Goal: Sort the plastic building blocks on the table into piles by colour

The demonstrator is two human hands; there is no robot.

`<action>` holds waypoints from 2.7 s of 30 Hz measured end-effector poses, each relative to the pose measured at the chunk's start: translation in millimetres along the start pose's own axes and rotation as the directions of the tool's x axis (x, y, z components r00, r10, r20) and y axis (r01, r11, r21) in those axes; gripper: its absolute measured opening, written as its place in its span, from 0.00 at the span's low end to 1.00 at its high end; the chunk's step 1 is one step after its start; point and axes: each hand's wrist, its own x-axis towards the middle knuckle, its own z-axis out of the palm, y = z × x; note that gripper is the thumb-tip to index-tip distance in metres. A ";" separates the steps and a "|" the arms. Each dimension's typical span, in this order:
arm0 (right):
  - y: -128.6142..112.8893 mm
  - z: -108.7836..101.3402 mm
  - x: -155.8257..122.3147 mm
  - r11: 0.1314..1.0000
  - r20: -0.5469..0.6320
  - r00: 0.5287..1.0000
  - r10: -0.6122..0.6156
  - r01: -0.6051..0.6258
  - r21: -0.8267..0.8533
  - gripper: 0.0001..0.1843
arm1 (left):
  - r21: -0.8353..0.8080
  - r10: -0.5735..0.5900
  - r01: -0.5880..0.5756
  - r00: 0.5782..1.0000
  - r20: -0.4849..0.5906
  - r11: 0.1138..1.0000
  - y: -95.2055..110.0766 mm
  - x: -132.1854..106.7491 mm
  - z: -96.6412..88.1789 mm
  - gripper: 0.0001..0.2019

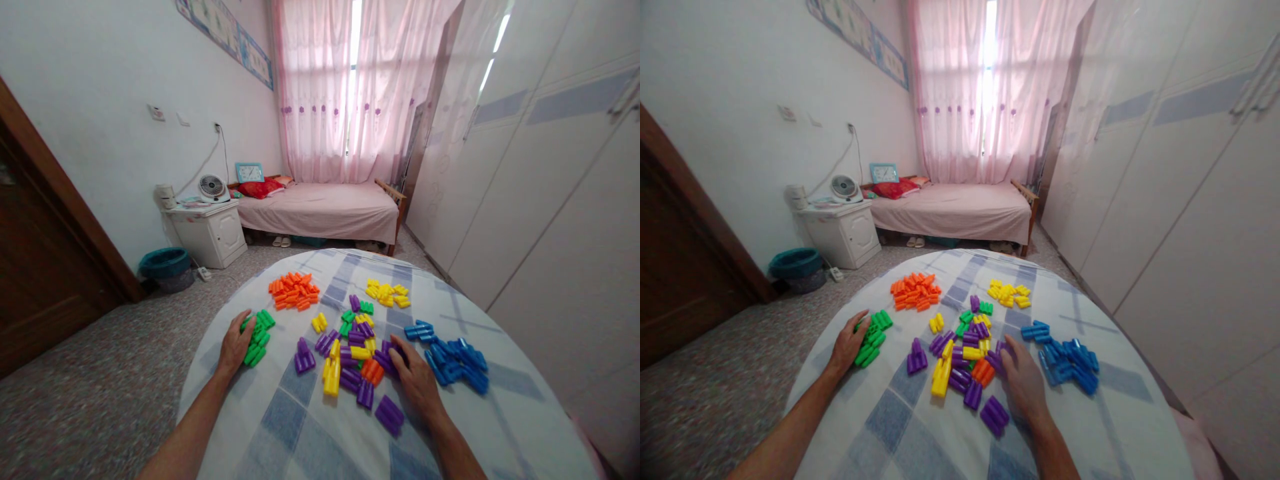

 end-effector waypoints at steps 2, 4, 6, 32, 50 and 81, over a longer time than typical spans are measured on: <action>-0.9 0.9 -0.1 1.000 -0.011 1.000 0.002 -0.002 0.003 0.27 | -0.005 -0.005 0.005 0.997 -0.075 1.000 0.0 -1.6 -1.6 0.25; -1.0 2.2 0.0 1.000 -0.027 1.000 -0.004 0.004 0.005 0.27 | -0.009 -0.022 0.020 0.987 -0.162 1.000 0.7 -3.0 -5.0 0.24; -0.5 3.7 0.1 1.000 -0.044 0.999 -0.012 0.012 0.008 0.27 | 0.020 0.017 -0.012 0.965 -0.262 1.000 6.7 -4.8 -9.1 0.24; 0.3 3.0 0.2 0.997 -0.048 0.996 -0.074 0.074 -0.001 0.20 | 0.171 0.286 -0.651 0.533 0.796 0.739 160.8 -11.9 149.3 0.27; -0.5 -0.4 1.1 0.997 -0.008 0.997 -0.075 0.075 -0.021 0.21 | 0.175 0.317 -0.625 0.593 0.740 0.761 164.2 -15.4 144.9 0.19; -2.1 -0.3 0.4 0.995 0.030 0.997 -0.071 0.073 -0.074 0.21 | 0.314 0.447 -0.511 0.857 0.257 0.800 90.3 31.3 43.3 0.16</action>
